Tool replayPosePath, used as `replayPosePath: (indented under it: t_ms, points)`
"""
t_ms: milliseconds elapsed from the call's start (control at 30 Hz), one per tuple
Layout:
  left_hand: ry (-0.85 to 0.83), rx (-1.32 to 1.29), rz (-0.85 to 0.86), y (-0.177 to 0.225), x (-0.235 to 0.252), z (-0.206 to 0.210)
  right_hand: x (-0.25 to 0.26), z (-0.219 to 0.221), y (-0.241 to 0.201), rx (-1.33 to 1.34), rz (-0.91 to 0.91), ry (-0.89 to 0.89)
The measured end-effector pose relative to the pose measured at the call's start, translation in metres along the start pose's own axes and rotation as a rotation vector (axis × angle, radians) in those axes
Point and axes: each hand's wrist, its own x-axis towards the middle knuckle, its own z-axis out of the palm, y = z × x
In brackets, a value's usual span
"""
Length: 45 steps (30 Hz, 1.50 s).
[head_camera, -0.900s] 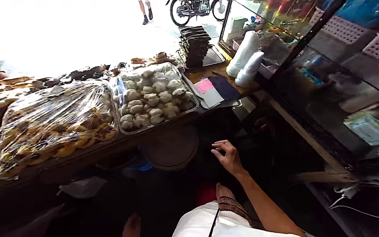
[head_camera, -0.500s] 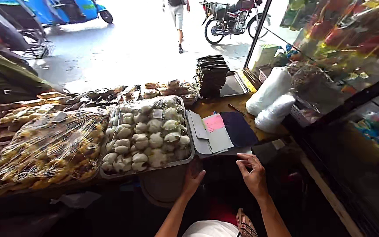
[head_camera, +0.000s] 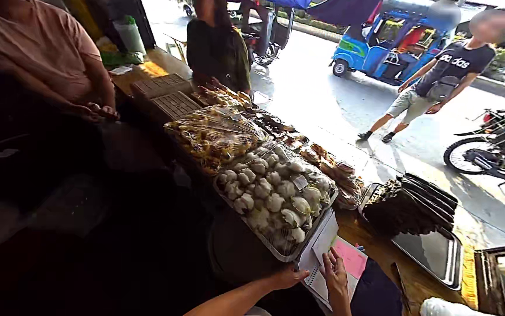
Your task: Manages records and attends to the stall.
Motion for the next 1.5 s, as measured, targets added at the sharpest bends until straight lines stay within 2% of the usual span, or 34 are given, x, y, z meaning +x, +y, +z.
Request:
replayPosePath:
  t_ms: [100, 267, 400, 500, 633, 700, 800, 967, 1067, 1200, 1400, 1500]
  points:
    - [0.085, -0.041, 0.147, 0.001, 0.004, 0.018, 0.009, -0.002, -0.011, 0.059, 0.106, -0.051]
    - [0.037, -0.098, 0.343, 0.016, 0.011, 0.037, 0.011, -0.021, -0.025, 0.185, 0.228, -0.107]
    - [0.139, -0.058, 0.419, 0.036, 0.021, 0.047, 0.018, -0.040, -0.020, 0.230, 0.209, -0.119]
    - [0.192, -0.048, 0.354, 0.063, 0.020, 0.049, 0.019, -0.047, -0.030, 0.204, 0.190, -0.117]
    - [0.140, -0.084, 0.111, 0.096, 0.031, 0.046, 0.029, -0.062, -0.037, 0.236, 0.299, -0.140]
    - [0.080, -0.078, 0.033, 0.098, 0.046, 0.046, 0.035, -0.069, -0.024, 0.275, 0.347, -0.181]
    - [0.025, -0.069, 0.058, 0.104, 0.053, 0.046, 0.039, -0.079, -0.009, 0.353, 0.360, -0.252]
    - [0.100, -0.223, -0.022, 0.086, 0.059, 0.050, 0.041, -0.099, -0.009, 0.450, 0.404, -0.247]
    - [0.156, -0.431, -0.076, 0.070, 0.060, 0.055, 0.050, -0.103, -0.003, 0.330, 0.369, -0.095]
    - [0.230, -0.559, -0.064, 0.068, 0.054, 0.055, 0.052, -0.113, 0.016, -0.054, 0.216, 0.085]
    - [0.238, -0.549, -0.072, 0.066, 0.054, 0.054, 0.034, -0.097, 0.021, -0.073, 0.267, 0.023]
    - [0.237, -0.594, -0.127, 0.065, 0.060, 0.057, 0.016, -0.094, 0.006, -0.512, 0.095, 0.109]
